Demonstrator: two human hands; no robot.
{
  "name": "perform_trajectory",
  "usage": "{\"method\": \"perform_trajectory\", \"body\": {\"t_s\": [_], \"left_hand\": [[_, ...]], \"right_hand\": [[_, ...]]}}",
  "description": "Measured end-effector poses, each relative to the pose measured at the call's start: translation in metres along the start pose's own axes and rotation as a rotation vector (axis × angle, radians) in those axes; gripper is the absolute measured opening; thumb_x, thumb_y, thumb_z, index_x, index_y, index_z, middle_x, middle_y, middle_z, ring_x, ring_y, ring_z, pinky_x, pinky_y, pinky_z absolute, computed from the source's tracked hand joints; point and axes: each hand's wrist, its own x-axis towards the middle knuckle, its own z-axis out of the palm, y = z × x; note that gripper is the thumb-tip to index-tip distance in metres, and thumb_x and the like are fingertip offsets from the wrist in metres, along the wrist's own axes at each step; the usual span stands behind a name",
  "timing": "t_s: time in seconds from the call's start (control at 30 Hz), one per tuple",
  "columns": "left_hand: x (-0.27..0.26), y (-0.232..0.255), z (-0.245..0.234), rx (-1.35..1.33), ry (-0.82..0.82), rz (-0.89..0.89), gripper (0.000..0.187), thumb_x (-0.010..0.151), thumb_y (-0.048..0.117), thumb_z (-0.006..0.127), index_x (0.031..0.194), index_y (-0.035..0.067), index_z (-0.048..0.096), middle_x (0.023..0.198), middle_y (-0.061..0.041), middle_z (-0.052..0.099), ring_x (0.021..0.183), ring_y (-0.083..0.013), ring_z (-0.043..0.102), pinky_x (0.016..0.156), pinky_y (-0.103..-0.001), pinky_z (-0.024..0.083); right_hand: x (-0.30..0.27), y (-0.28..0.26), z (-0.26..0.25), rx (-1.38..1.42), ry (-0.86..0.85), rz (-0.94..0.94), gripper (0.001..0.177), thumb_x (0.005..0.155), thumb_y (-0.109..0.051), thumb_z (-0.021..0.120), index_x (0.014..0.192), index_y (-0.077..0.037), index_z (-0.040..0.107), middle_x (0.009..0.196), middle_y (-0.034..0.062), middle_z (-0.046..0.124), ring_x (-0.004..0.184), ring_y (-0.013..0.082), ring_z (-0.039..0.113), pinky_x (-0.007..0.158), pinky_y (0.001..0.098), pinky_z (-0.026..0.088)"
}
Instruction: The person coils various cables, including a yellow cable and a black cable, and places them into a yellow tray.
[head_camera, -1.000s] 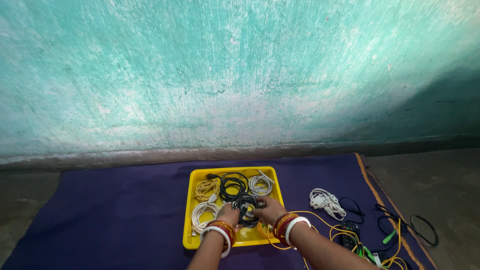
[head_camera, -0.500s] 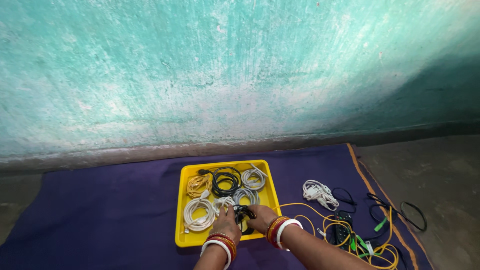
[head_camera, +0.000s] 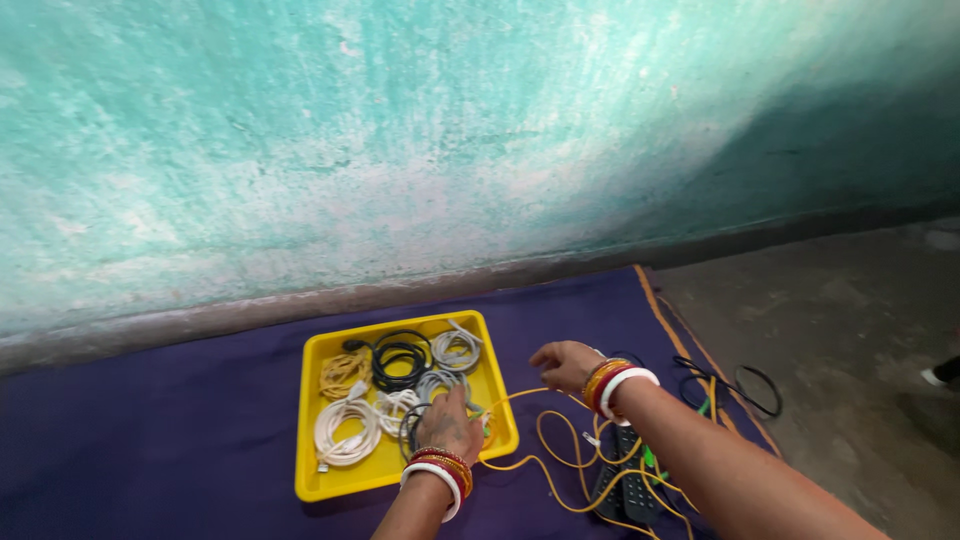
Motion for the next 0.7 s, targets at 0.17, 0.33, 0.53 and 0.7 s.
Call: {"method": "perform_trajectory", "body": {"t_s": [0.17,0.33,0.53,0.7], "left_hand": [[0.02,-0.006,0.054,-0.092,-0.005,0.065,0.064,0.089,0.018,0.074,0.145,0.009,0.043,0.141,-0.017,0.052,0.131,-0.0345,0.052,0.11,-0.044,0.044],[0.034,0.014,0.092,-0.224,-0.01,0.066,0.045,0.092,0.011,0.062,0.136,0.012,0.055,0.108,-0.015,0.073,0.108,-0.0313,0.07,0.098,-0.042,0.054],[0.023,0.054,0.132,-0.316,-0.17,0.17,0.036,0.091,0.014,0.064,0.127,0.012,0.064,0.102,-0.012,0.077,0.102,-0.0283,0.075,0.093,-0.039,0.058],[-0.02,0.077,0.156,-0.149,-0.313,0.297,0.059,0.085,0.018,0.08,0.138,0.011,0.055,0.135,-0.018,0.061,0.128,-0.0339,0.058,0.109,-0.038,0.047]], "right_hand": [[-0.031,0.053,-0.027,-0.349,-0.055,0.042,0.05,0.084,-0.014,0.076,0.132,-0.018,0.067,0.13,0.0085,0.069,0.121,0.027,0.067,0.106,0.0361,0.052],[-0.054,0.1,-0.028,-0.507,-0.085,0.047,0.058,0.079,-0.012,0.078,0.135,-0.019,0.062,0.133,0.0121,0.067,0.125,0.0309,0.064,0.106,0.0369,0.052],[-0.081,0.125,-0.006,-0.478,-0.028,0.03,0.057,0.076,-0.011,0.083,0.129,-0.016,0.064,0.136,0.015,0.058,0.127,0.0349,0.058,0.107,0.0377,0.049],[-0.089,0.127,0.001,-0.441,0.063,0.228,0.039,0.08,-0.016,0.08,0.117,-0.01,0.073,0.134,0.0158,0.058,0.122,0.0355,0.064,0.103,0.0399,0.053]]}}
